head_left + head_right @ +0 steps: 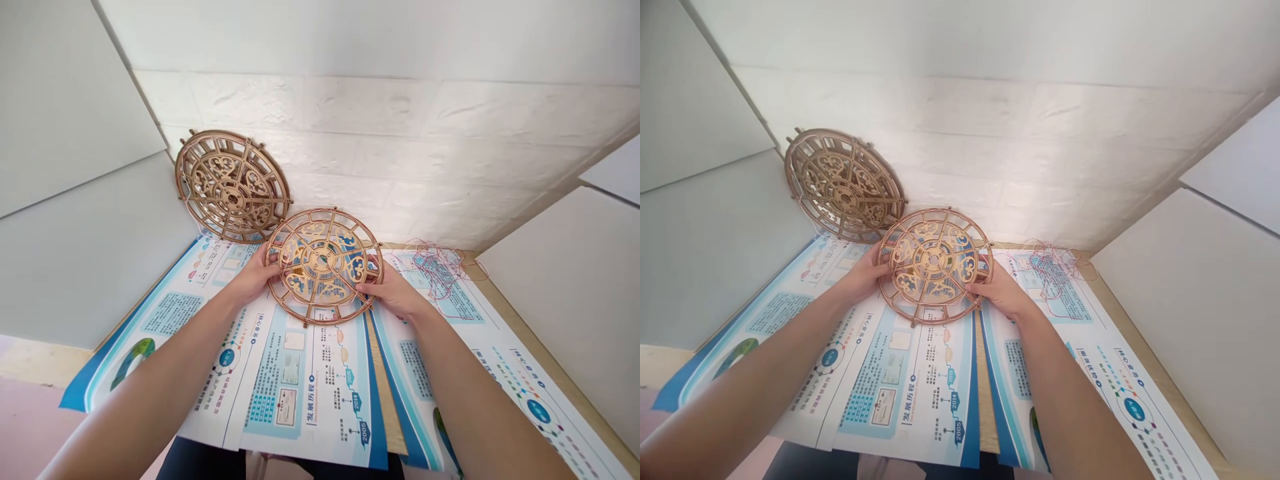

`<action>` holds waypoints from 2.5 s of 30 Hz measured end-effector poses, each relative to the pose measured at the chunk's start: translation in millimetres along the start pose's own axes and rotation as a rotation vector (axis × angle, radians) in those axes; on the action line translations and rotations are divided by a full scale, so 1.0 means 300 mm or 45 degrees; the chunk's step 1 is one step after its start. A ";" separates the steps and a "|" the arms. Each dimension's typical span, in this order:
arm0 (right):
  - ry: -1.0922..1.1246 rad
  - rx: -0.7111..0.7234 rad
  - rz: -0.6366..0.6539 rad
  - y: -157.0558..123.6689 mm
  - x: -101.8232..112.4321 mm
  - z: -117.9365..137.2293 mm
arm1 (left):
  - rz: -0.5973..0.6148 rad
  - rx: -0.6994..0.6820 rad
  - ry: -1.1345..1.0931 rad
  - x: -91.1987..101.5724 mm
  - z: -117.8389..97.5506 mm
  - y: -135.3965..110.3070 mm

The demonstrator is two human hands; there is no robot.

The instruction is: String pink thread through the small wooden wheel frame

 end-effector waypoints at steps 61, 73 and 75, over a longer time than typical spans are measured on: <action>0.156 -0.098 -0.518 0.022 0.084 -0.002 | 0.072 0.104 0.022 -0.002 0.029 0.005; 0.216 -0.167 -0.358 0.024 0.061 -0.003 | 0.079 0.100 0.003 -0.002 0.032 0.008; 0.212 -0.141 -0.372 0.027 0.066 -0.004 | 0.075 0.103 0.009 -0.002 0.033 0.008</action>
Point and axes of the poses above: each hand's wrist, its own y-axis towards the middle knuckle, its own x-axis out of the back of the hand, z = x × y, the point moved 8 cm from there along y, towards the middle knuckle, and after that the axes turned 4 degrees about -z, right-handed, at the moved point
